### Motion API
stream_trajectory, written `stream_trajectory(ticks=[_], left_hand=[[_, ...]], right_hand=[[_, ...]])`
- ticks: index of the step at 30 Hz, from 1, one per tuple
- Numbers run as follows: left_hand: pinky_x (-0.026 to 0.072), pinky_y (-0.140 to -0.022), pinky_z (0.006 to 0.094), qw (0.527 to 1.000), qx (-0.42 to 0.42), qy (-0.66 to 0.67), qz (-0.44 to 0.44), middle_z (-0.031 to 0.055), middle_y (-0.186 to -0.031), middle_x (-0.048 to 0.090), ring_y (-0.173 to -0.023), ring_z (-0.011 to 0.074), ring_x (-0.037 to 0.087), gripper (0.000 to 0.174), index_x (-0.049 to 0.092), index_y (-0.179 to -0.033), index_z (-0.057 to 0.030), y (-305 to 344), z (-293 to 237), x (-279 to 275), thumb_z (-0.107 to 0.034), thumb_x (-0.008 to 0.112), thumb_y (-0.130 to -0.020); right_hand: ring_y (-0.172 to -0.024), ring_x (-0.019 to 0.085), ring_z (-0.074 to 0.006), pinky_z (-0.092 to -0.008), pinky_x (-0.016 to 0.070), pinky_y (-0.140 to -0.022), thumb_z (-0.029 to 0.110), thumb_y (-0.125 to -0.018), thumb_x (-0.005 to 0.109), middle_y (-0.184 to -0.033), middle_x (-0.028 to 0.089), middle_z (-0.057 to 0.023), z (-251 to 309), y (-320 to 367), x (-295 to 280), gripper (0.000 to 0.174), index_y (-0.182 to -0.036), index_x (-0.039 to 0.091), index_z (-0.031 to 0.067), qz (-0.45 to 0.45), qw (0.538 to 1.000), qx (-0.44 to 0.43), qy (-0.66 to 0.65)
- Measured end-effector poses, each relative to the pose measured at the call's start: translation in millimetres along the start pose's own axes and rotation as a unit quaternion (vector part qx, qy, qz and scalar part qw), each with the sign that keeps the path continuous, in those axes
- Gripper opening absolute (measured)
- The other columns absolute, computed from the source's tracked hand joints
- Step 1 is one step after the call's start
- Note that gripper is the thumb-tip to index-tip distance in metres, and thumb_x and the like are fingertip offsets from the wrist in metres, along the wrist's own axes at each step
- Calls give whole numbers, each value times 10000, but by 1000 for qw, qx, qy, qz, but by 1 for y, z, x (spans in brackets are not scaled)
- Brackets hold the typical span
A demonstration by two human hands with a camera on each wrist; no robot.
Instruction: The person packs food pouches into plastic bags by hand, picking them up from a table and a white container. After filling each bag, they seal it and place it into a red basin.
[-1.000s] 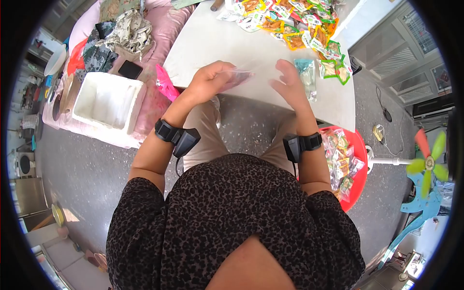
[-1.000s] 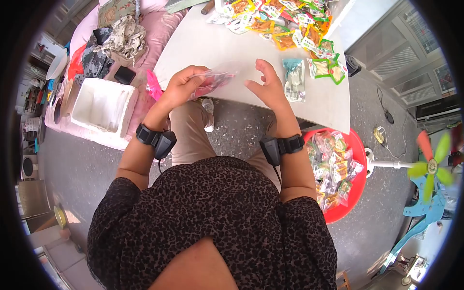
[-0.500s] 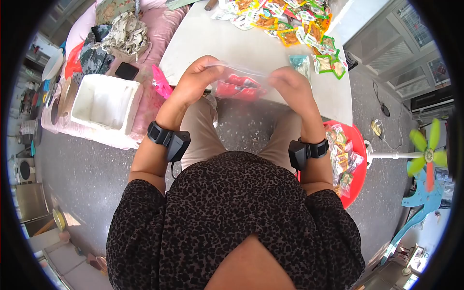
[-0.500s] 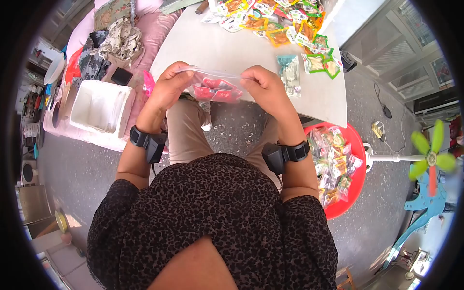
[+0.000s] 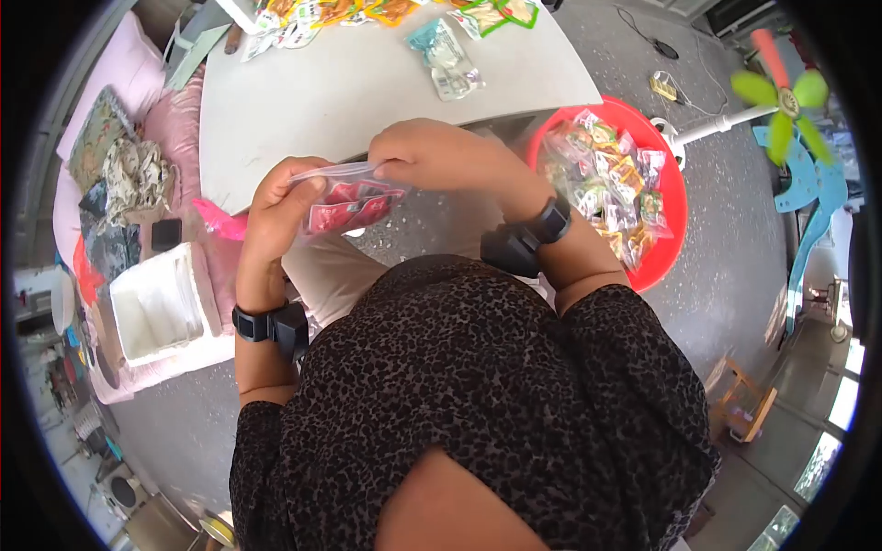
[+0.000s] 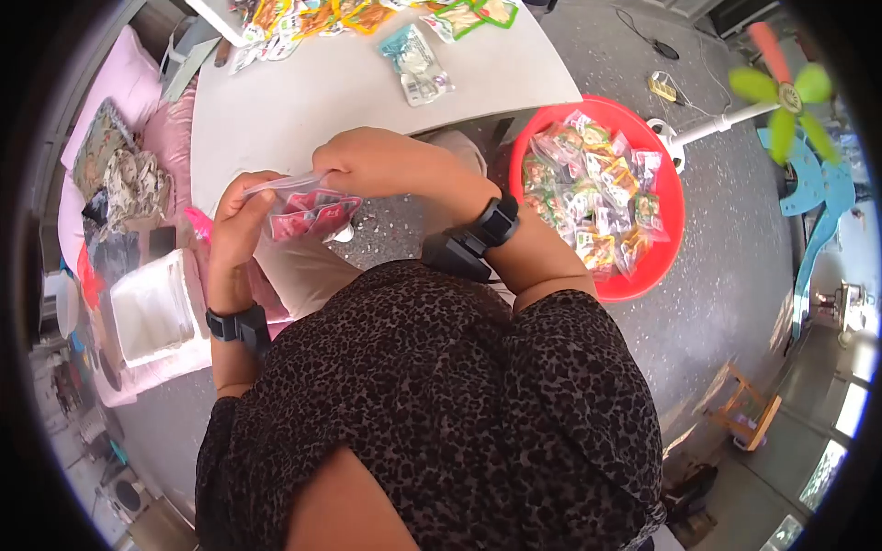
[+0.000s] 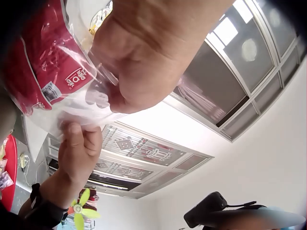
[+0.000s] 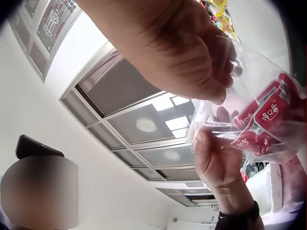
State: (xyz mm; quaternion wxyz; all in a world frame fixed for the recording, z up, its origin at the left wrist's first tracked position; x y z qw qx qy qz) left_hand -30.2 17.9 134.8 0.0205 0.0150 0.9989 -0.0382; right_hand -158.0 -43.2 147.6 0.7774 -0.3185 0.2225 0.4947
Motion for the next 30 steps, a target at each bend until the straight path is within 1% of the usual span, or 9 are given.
stream_trajectory(ticks=[4,7,9,11,14,16,20,25,30], left_hand=[[379,-757,255,998,-21,54,27,79,-901,555,-831,125,499,140,523,-904,-2,1,12,15,-68,476,-790],[383,-783,282,996,-22,69,46,91,-918,547,-871,158,506,141,513,-908,-5,1,23,18,-82,469,-798],[383,-816,322,993,-28,95,57,100,-934,538,-905,195,504,153,496,-918,-7,-3,37,15,-106,470,-804],[385,-833,335,992,-75,94,36,103,-929,538,-924,213,506,151,489,-923,-4,-6,62,5,-97,457,-809],[400,-799,301,982,-160,104,7,84,-916,541,-901,183,513,142,493,-914,-18,1,113,-10,-105,438,-817],[410,-770,273,970,-219,103,-11,65,-904,545,-881,153,516,138,504,-907,-30,8,147,-18,-106,428,-820],[398,-750,241,942,-322,89,-22,35,-872,542,-843,118,510,148,498,-896,-47,34,218,-22,-157,469,-800],[380,-696,209,942,-329,66,-9,9,-836,535,-786,87,492,130,505,-871,-68,30,236,-9,-161,485,-782],[368,-662,196,940,-339,21,3,4,-819,532,-762,78,484,135,506,-867,-68,30,246,-7,-169,493,-778]], right_hand=[[-683,490,-278,-348,381,-591,152,-730,489,-681,498,-120,7,21,-8,138,-735,500,14,13,998,41,-39],[-682,489,-277,-348,384,-598,142,-739,477,-682,498,-114,10,45,-23,129,-733,502,15,-12,999,15,28],[-690,496,-269,-342,392,-618,130,-745,478,-692,506,-107,8,69,-49,122,-746,507,12,-35,997,49,48],[-712,514,-159,-269,397,-615,78,-749,497,-696,503,-71,-1,103,-80,83,-774,507,0,-51,981,182,37],[-587,393,-73,-211,335,-525,44,-754,498,-630,426,0,-21,163,-116,52,-728,495,-1,-139,964,218,61],[-602,389,-54,-198,331,-533,60,-769,489,-630,424,24,-41,208,-124,65,-734,491,6,-177,927,330,-12],[-616,450,-69,-214,367,-564,111,-761,493,-645,484,0,-90,300,-127,111,-722,517,10,-232,868,438,37],[-597,467,-73,-212,379,-557,160,-742,513,-630,512,-6,-131,406,-107,147,-701,526,19,-339,770,541,-15],[-552,485,-83,-226,391,-511,183,-728,509,-597,525,-12,-149,509,-79,164,-707,537,22,-378,681,627,-25]])
Point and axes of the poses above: each hand's wrist, its own y-axis away from the middle knuckle, its own x-axis out of the palm, z = x × y, the point moved 7 cm from there along -y, towards the middle knuckle
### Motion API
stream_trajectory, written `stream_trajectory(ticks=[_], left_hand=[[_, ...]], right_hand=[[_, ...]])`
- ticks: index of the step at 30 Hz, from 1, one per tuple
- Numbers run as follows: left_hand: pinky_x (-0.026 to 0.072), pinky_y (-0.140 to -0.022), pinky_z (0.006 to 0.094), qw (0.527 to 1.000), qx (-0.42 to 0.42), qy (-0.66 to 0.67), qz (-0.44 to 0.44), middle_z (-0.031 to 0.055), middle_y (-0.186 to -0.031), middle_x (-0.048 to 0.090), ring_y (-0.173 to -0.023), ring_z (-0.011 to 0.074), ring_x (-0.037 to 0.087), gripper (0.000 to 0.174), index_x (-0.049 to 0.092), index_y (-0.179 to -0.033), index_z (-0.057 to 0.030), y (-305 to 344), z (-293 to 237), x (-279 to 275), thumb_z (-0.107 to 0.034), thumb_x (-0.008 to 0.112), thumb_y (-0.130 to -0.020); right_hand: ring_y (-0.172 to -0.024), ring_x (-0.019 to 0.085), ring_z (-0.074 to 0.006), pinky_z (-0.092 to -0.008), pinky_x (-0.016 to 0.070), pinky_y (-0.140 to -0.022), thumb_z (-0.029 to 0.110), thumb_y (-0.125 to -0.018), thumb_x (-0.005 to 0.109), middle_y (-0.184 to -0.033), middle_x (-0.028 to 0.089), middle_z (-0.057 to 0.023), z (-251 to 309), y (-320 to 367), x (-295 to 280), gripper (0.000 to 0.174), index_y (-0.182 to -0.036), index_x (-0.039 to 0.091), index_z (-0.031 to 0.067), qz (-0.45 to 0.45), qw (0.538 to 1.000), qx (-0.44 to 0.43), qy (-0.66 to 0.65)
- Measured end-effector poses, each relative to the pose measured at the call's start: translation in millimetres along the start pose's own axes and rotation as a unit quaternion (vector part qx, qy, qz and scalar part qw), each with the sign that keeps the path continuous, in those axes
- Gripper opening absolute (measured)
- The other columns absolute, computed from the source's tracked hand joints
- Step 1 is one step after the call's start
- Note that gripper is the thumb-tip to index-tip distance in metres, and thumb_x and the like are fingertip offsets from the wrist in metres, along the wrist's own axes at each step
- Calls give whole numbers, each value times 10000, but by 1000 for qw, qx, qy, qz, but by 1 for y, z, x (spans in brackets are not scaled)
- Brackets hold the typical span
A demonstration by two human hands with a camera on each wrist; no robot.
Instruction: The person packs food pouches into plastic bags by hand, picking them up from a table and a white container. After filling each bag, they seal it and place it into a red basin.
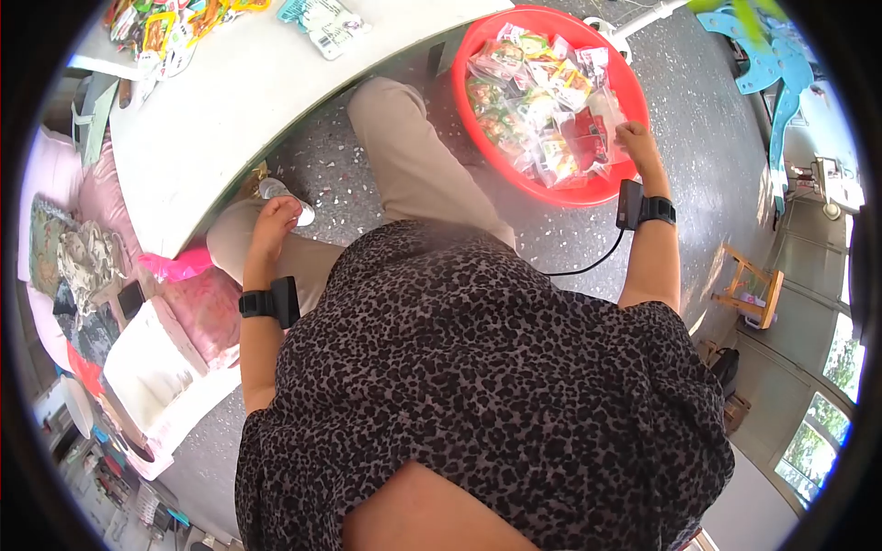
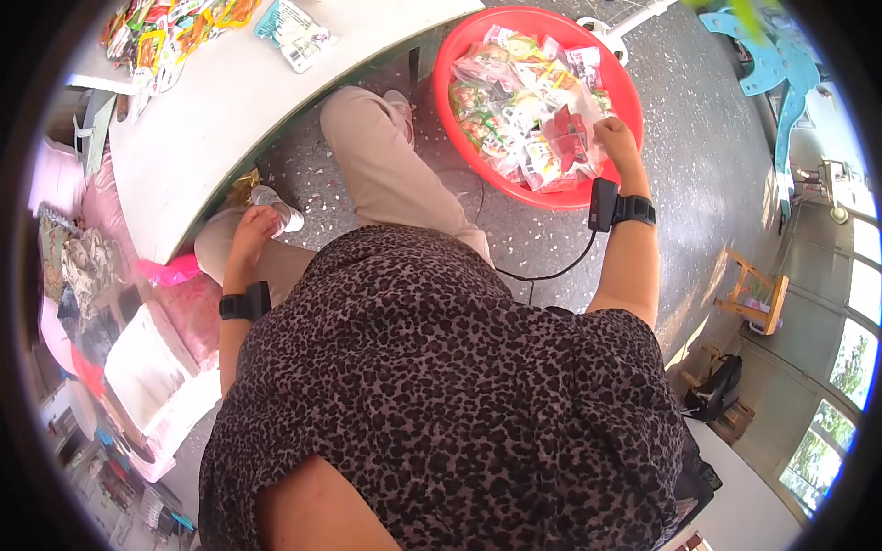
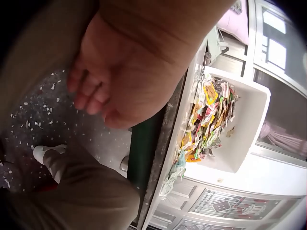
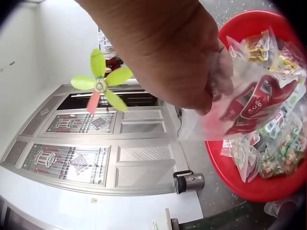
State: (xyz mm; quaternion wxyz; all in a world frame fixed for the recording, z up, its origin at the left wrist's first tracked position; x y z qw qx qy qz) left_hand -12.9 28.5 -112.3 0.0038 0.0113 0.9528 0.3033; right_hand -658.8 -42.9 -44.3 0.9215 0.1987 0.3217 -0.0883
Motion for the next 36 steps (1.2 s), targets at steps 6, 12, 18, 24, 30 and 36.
stream_trajectory(ticks=[6,12,18,24,30,36], left_hand=[[366,-634,197,1000,5,1,-5,8,-792,531,-728,75,477,147,502,-866,-55,3,-4,4,-170,497,-774],[363,-598,177,1000,5,6,-3,23,-784,529,-697,76,474,145,495,-872,-36,1,-1,5,-135,495,-765],[369,-600,179,1000,-1,-12,-23,28,-786,530,-700,77,477,145,494,-873,-31,1,-1,6,-131,492,-769],[382,-629,184,1000,11,-4,-8,25,-808,528,-743,83,488,146,492,-873,-40,0,3,2,-155,488,-783],[398,-657,200,997,31,60,-43,29,-810,528,-769,95,501,135,492,-867,-44,15,-5,-4,-146,500,-779],[421,-674,221,984,98,117,-88,25,-806,524,-770,98,502,151,484,-875,-48,40,-23,-29,-162,512,-780]], right_hand=[[-604,542,-165,-287,428,-552,236,-718,509,-660,566,-85,-135,-27,-34,216,-778,548,32,-95,983,57,147],[-790,527,-377,-432,418,-692,280,-751,380,-834,555,-211,-102,5,-68,293,-836,546,54,-241,917,51,314],[-773,542,-375,-444,435,-666,250,-759,416,-800,559,-224,-139,9,-2,278,-770,542,3,-191,933,76,294],[-785,548,-331,-364,431,-691,189,-695,463,-811,570,-197,-197,-2,192,225,-784,568,11,113,958,-105,240],[-710,543,-221,-302,429,-622,165,-668,537,-786,562,-112,-66,-13,237,165,-766,575,38,165,944,-179,221],[-700,521,-130,-254,421,-624,139,-740,521,-790,554,-60,167,26,229,186,-857,545,-4,162,936,-307,-51]])
Point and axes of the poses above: each hand's wrist, its own y-axis away from the middle knuckle, its own x-axis out of the palm, z = x × y, the point moved 7 cm from there along -y, towards the middle knuckle
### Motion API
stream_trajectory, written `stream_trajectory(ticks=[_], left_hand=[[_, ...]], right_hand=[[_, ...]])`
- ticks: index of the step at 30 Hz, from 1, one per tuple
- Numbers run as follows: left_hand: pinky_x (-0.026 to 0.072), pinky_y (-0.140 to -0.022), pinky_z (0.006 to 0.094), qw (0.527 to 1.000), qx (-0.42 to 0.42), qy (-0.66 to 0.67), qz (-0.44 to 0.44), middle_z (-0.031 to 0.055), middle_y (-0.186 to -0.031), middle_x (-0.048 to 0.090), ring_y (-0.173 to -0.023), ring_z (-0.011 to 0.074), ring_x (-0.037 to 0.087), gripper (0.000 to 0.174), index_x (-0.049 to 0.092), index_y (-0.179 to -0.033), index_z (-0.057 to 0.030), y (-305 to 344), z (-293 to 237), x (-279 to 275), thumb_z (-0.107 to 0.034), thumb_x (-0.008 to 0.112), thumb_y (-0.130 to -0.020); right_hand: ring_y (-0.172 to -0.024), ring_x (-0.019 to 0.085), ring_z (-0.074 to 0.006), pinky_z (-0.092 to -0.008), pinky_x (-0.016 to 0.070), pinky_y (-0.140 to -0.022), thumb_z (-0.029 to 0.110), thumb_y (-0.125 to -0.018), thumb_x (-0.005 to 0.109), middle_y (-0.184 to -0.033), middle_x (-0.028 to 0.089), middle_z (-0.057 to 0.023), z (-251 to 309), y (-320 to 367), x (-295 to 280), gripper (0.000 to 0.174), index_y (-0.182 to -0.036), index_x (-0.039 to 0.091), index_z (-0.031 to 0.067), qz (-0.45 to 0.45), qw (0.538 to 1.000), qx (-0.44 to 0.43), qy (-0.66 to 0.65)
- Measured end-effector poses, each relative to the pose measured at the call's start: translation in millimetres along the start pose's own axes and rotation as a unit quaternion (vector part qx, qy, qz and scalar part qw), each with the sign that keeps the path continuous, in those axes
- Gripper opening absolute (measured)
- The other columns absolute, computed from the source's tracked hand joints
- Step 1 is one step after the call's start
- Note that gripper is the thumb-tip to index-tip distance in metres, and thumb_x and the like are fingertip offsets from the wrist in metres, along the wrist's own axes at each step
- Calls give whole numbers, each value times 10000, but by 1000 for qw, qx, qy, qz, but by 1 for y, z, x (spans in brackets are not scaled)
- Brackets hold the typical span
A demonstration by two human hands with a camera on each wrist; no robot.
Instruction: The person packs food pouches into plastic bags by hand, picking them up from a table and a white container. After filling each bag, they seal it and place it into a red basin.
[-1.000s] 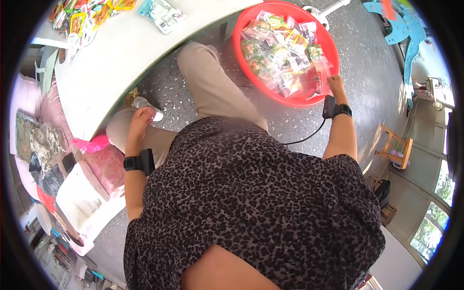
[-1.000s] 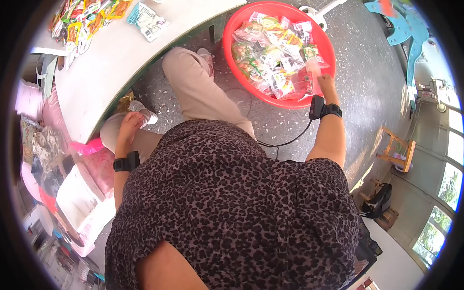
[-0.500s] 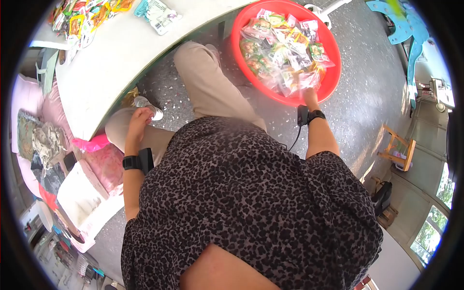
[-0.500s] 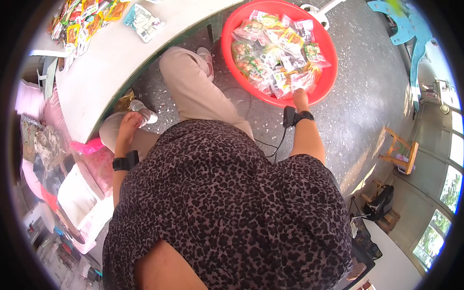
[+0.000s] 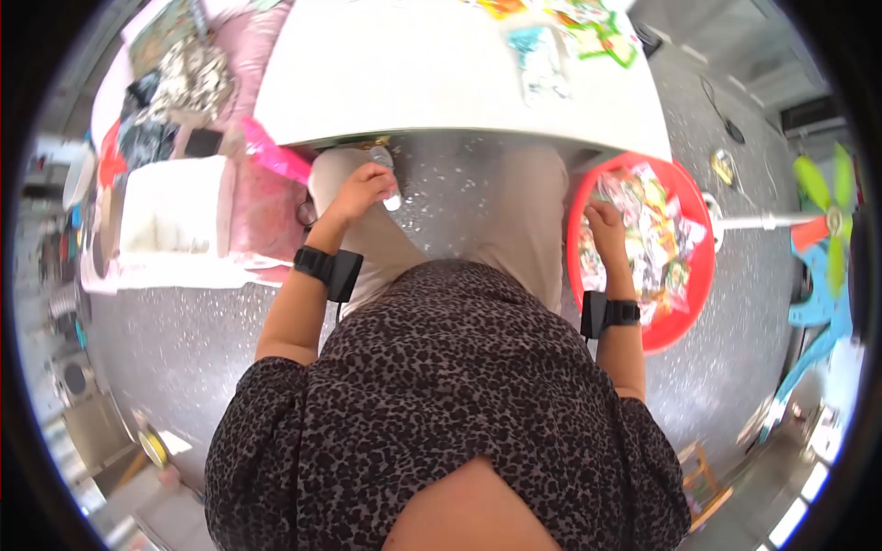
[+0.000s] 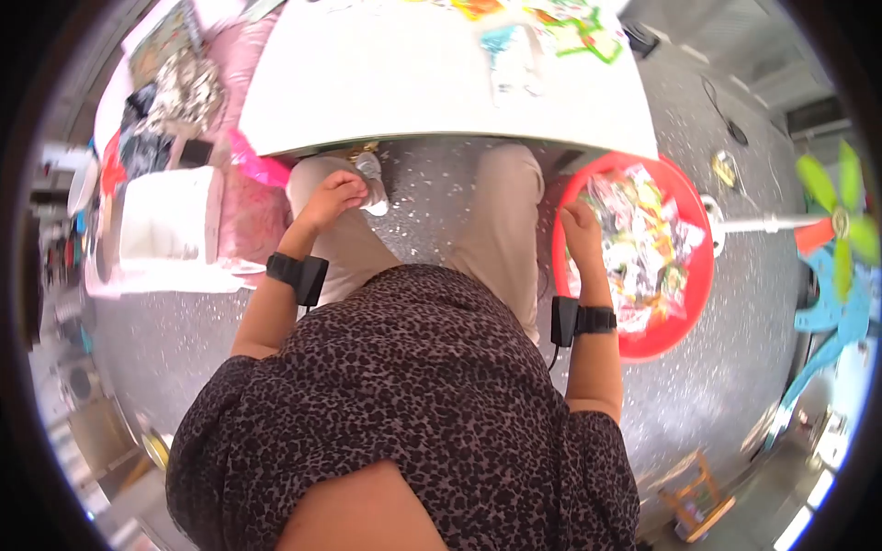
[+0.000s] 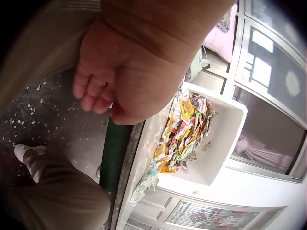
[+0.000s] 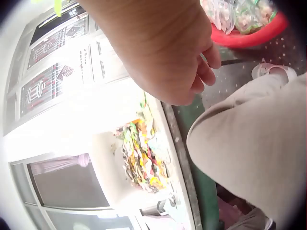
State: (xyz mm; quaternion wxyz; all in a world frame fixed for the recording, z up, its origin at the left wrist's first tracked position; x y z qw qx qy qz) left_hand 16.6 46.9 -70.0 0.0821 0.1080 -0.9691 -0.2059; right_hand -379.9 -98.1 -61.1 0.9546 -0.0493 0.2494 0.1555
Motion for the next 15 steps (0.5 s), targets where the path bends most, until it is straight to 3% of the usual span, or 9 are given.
stream_trajectory(ticks=[3,4,6,10,12,14,15], left_hand=[[409,-671,216,992,75,-54,-82,17,-773,529,-751,95,498,97,495,-837,-45,17,-29,-31,-128,498,-787],[403,-656,210,983,113,-96,-107,13,-763,524,-734,87,489,95,495,-833,-43,21,-36,-47,-126,495,-787],[391,-622,201,961,155,-142,-180,6,-742,514,-694,75,471,98,497,-833,-39,38,-50,-80,-125,494,-786],[405,-577,219,907,155,-152,-360,12,-696,515,-634,89,483,140,523,-863,-19,82,-76,-150,-118,516,-763],[426,-631,254,801,234,-305,-458,66,-755,561,-698,143,531,198,536,-890,-4,117,-106,-179,-135,528,-742],[404,-731,321,717,214,-358,-558,164,-854,552,-829,256,526,247,541,-909,-21,136,-102,-234,-172,518,-715],[393,-760,339,667,209,-406,-589,174,-890,544,-868,279,510,279,533,-929,-13,145,-102,-256,-185,518,-711]], right_hand=[[-697,501,-104,-242,414,-629,140,-746,528,-792,542,-43,73,-22,32,228,-919,516,-9,-9,998,-52,-40],[-793,514,-142,-257,402,-704,149,-740,542,-842,549,-67,83,-28,45,267,-955,499,-3,1,999,-42,25],[-928,491,-221,-308,376,-783,157,-719,557,-921,539,-106,89,-35,71,264,-936,511,14,-37,983,-158,90],[-1021,430,-286,-384,307,-861,176,-683,562,-990,518,-115,104,-31,109,254,-896,528,42,-5,919,-292,265],[-1022,427,-284,-407,286,-872,181,-666,564,-992,518,-103,109,-24,115,248,-875,532,51,-24,890,-316,328],[-1028,424,-272,-417,274,-873,170,-654,560,-986,523,-86,105,-27,117,233,-858,535,59,-26,893,-311,324],[-1025,426,-273,-416,278,-869,166,-652,559,-983,525,-84,104,-27,117,228,-852,536,60,-26,893,-311,324]])
Point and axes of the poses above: each hand's wrist, its own y-axis away from the middle knuckle, its own x-axis out of the palm, z = x × y, the point moved 7 cm from there along -y, towards the middle knuckle
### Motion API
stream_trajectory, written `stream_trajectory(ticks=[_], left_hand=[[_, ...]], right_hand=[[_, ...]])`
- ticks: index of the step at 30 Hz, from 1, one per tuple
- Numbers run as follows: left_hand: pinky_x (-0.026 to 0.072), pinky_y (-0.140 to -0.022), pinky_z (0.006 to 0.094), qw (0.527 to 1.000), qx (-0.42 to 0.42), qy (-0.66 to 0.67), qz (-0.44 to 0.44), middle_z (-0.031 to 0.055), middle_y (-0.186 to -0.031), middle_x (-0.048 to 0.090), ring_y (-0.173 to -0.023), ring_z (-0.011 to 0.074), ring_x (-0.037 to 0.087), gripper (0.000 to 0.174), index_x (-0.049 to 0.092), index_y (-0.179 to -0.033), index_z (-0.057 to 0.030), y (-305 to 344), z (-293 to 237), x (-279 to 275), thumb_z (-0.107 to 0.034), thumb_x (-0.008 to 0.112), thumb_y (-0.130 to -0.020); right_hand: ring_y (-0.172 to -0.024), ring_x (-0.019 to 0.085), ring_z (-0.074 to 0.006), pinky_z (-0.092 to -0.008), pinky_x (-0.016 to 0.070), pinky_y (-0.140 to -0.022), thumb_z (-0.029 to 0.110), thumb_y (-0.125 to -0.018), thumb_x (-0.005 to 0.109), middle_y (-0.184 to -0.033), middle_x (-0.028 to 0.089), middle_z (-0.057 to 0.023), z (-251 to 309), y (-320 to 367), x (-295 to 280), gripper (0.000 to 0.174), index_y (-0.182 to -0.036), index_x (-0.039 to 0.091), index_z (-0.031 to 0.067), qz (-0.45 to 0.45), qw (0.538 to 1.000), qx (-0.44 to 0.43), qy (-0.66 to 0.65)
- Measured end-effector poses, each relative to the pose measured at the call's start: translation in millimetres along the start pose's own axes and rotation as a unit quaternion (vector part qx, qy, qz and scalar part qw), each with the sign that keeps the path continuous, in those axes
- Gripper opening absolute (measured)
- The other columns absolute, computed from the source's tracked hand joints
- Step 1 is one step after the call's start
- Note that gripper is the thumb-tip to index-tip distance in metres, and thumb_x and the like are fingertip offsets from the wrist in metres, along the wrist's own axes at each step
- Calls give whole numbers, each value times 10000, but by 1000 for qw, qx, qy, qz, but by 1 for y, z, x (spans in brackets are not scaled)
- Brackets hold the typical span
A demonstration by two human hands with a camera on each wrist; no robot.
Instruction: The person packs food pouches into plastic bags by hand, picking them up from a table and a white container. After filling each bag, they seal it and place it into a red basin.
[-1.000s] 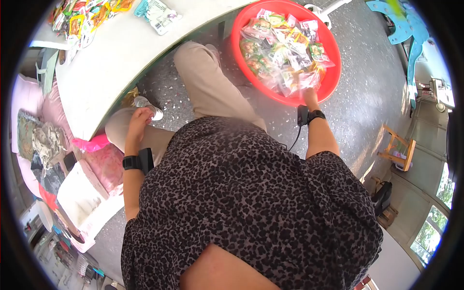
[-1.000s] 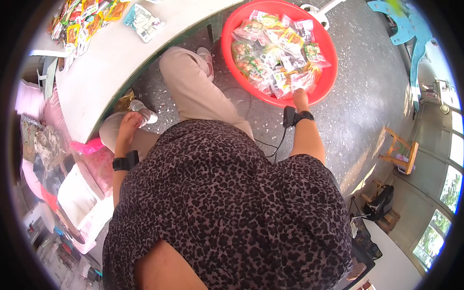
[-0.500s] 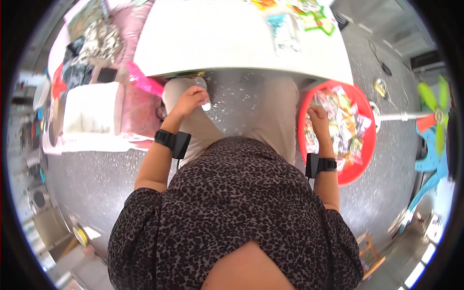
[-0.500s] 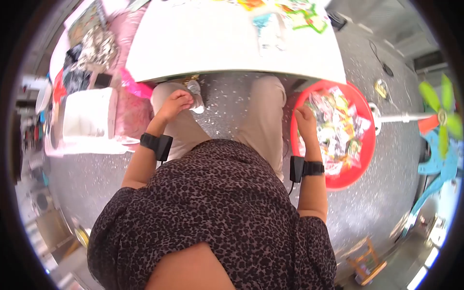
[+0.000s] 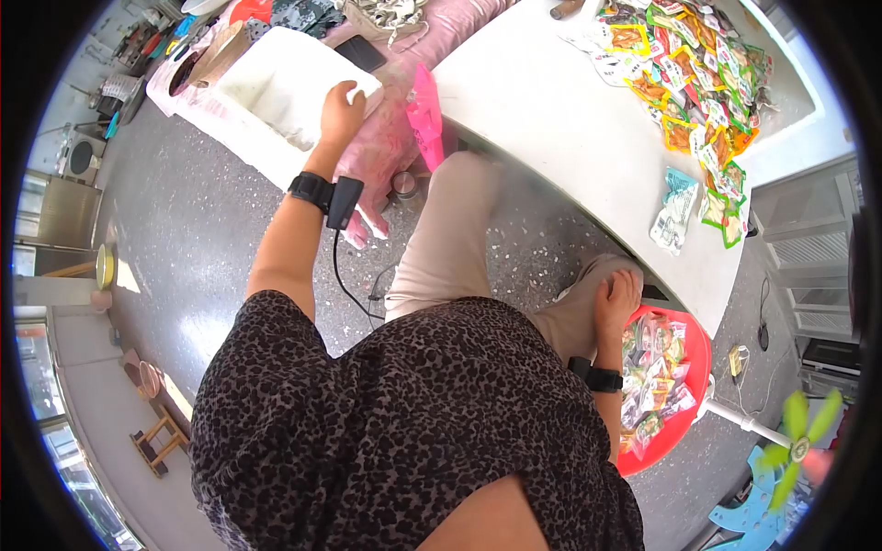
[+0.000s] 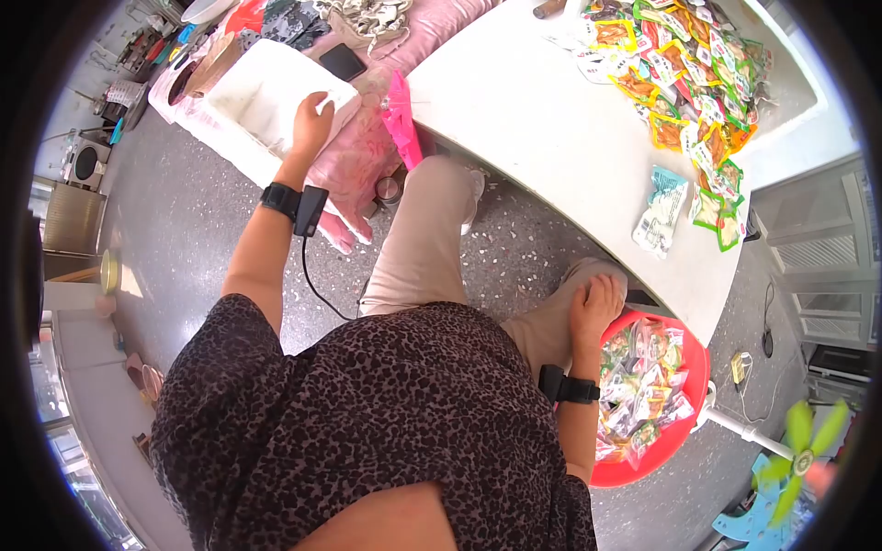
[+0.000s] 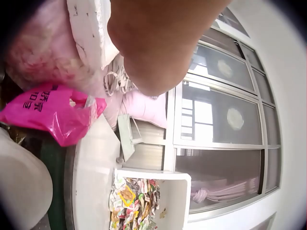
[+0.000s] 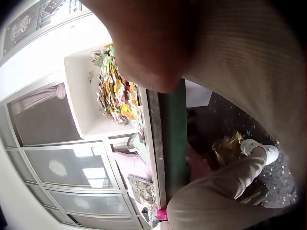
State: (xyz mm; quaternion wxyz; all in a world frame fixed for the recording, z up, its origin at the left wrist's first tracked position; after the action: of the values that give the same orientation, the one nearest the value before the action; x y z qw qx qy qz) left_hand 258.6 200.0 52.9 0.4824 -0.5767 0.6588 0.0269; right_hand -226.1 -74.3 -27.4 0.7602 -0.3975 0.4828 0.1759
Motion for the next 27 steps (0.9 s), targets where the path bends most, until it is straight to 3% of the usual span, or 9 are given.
stream_trajectory(ticks=[1,3,5,8,10,14,20,24,27], left_hand=[[382,-789,357,997,24,-61,-39,183,-927,537,-908,303,494,312,525,-950,-5,-10,17,-8,-199,517,-706],[354,-843,362,985,-37,-161,-50,185,-960,524,-957,307,469,391,498,-1008,2,-24,62,-14,-247,505,-707],[350,-858,356,957,-148,-249,-13,194,-1007,508,-978,314,462,453,475,-1055,-2,-26,101,-17,-296,481,-710],[358,-853,355,939,-236,-220,121,210,-1024,499,-979,317,466,475,467,-1070,-2,-22,147,-1,-317,457,-716],[368,-837,367,944,-204,-217,144,213,-1009,506,-961,319,479,438,489,-1036,-10,-23,147,0,-312,443,-722],[381,-807,395,932,-193,-226,207,206,-958,530,-922,324,500,348,532,-948,-33,-19,136,-2,-285,417,-738],[407,-749,397,954,-164,-228,105,194,-890,553,-844,345,521,292,549,-881,-36,-29,143,-9,-244,386,-757],[412,-709,376,985,-109,-123,45,190,-804,568,-789,331,535,266,566,-815,-18,-37,67,-28,-236,425,-754],[416,-667,349,996,-71,7,58,170,-744,574,-723,294,548,250,567,-797,-9,-33,-2,-22,-230,459,-751]], right_hand=[[-1022,427,-274,-415,282,-865,161,-650,557,-980,526,-83,-1,-1,0,222,-847,537,60,-1,1000,1,2],[-1014,432,-277,-414,285,-862,152,-648,552,-975,528,-80,0,-2,-1,208,-834,538,60,2,1000,3,12],[-1007,436,-280,-413,288,-859,145,-647,548,-970,530,-77,1,-3,-2,196,-823,539,60,1,1000,5,14],[-1003,438,-282,-410,293,-854,140,-648,544,-962,533,-76,1,-4,-3,186,-815,539,60,-4,1000,8,10],[-1004,437,-280,-408,296,-851,138,-648,541,-958,535,-75,3,-5,-5,186,-817,539,60,-6,1000,10,12],[-1005,439,-275,-407,302,-848,135,-645,540,-950,538,-73,6,-5,-5,186,-817,539,62,-9,1000,7,11],[-1007,438,-271,-402,295,-854,131,-640,537,-951,536,-70,3,-6,-2,178,-806,538,68,-3,1000,9,7],[-1009,436,-269,-406,293,-854,129,-638,537,-941,538,-64,2,-6,-1,168,-794,534,68,2,1000,12,9],[-977,456,-273,-400,320,-829,114,-630,542,-931,541,-76,5,-8,-6,173,-795,532,61,-12,1000,10,-17]])
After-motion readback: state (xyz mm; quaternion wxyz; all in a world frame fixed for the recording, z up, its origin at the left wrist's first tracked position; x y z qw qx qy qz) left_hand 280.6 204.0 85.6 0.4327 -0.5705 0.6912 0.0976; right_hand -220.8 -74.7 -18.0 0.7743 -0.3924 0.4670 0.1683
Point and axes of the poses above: each hand's wrist, its own y-axis away from the middle knuckle, its own x-axis out of the palm, z = x × y, the point moved 7 cm from there along -y, towards the middle knuckle
